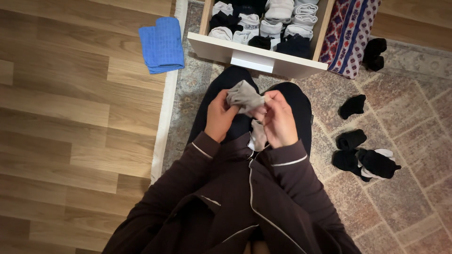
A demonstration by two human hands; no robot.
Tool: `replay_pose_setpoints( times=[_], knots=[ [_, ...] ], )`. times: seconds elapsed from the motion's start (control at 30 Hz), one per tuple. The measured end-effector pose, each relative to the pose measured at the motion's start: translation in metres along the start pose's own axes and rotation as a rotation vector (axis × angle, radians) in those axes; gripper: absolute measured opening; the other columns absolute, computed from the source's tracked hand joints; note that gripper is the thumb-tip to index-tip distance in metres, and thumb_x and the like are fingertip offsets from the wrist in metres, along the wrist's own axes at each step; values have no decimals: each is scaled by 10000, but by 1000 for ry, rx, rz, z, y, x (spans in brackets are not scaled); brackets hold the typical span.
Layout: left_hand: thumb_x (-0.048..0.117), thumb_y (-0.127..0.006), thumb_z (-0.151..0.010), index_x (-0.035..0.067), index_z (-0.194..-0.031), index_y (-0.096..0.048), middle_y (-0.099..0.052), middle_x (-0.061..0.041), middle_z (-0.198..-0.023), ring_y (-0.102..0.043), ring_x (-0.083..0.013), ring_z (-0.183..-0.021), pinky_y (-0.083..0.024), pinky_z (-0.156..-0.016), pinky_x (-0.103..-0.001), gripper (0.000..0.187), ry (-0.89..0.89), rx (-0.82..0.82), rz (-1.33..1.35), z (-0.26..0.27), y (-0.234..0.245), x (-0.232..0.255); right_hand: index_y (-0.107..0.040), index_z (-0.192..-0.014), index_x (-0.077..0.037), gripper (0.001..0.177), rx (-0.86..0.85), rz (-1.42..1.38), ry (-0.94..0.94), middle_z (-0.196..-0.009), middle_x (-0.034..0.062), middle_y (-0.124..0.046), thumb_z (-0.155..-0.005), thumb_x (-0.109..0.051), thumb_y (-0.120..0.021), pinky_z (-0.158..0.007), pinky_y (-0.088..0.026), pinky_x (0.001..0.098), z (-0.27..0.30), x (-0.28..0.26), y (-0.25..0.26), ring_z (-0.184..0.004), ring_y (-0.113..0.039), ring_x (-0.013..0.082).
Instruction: The person sits on the floor in front of an open drawer and folds pairs of socks by hand. They place the folded socks into the drawer, organizing them by color, and briefly handle a blue cloth before continuing to fold more socks.
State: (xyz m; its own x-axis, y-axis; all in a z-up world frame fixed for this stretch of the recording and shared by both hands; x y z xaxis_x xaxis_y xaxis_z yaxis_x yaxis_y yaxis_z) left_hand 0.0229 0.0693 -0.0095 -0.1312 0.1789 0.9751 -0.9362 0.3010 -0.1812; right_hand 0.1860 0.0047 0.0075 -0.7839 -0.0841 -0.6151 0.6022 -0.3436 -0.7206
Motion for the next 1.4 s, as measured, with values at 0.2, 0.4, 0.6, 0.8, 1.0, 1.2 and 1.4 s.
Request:
replay_pose_setpoints(
  times=[0.2, 0.4, 0.6, 0.8, 1.0, 1.2, 1.4],
  knots=[
    [69, -536, -1015, -13, -1196, -655, -728, -106, -1119, -710, -234, -1024, -596, -917, -409, 232, 433, -16, 698, 7, -13, -34, -559, -1045, -55, 85, 109, 259, 32, -905, -3, -592, -1068, -134, -539, -741, -493, 215, 4, 0, -19, -805, -559, 64],
    [269, -416, -1055, 72, -1192, -630, -712, -72, -1134, -709, -230, -1046, -568, -929, -386, 322, 655, 113, 1120, 12, -35, -36, -571, -1090, -55, 39, 136, 736, 306, -831, -57, -459, -1102, -92, -569, -644, -324, 172, 10, 3, -22, -728, -391, 18],
    [185, -483, -1088, 1, -1130, -606, -696, -133, -1119, -672, -238, -1016, -548, -890, -392, 225, 275, -55, 634, 20, -31, -31, -566, -1062, -70, 21, 180, 485, 311, -913, -50, -576, -1063, -68, -546, -744, -445, 189, -9, -8, -21, -815, -517, 27],
    [144, -549, -1063, -50, -1278, -581, -676, -170, -1166, -646, -339, -1061, -509, -929, -355, 292, -584, -34, -624, 24, -26, 61, -593, -1155, -45, 256, -14, 827, 291, -1045, 5, -651, -932, 79, -608, -857, -491, 221, 0, -4, -28, -960, -593, 88],
    [264, -498, -1076, 9, -1015, -676, -681, -199, -832, -693, -308, -707, -487, -648, -379, 317, -60, -60, -280, -3, -20, 66, -592, -1337, -75, 463, -32, 763, 173, -1201, -9, -647, -887, 23, -544, -888, -511, 235, 11, -38, -54, -1009, -599, 77],
    [209, -636, -1029, 4, -1012, -580, -596, -186, -823, -625, -389, -786, -466, -639, -421, 213, -460, -146, -563, -2, -39, 134, -594, -1098, -1, 276, -1, 901, 312, -1015, 35, -660, -892, 20, -778, -795, -533, 227, 17, -48, -53, -926, -623, 67],
    [196, -760, -904, -8, -913, -572, -559, -138, -806, -595, -285, -686, -463, -600, -370, 278, -556, -109, -556, 6, -38, 171, -566, -1092, -27, 202, -45, 550, 233, -1018, 24, -653, -945, 0, -701, -844, -521, 233, 22, -45, -51, -934, -619, 74]
  ],
)
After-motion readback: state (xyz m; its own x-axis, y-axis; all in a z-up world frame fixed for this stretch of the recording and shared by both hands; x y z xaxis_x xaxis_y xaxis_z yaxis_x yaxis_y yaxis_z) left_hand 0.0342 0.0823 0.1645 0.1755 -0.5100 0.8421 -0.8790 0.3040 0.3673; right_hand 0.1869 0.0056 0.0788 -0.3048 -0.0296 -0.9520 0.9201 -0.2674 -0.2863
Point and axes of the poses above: each hand's wrist, its own z-axis away from the middle knuckle, its own y-axis out of the back of the hand, x = y × z, the point moved 7 cm from there along -z, towards the middle knuckle
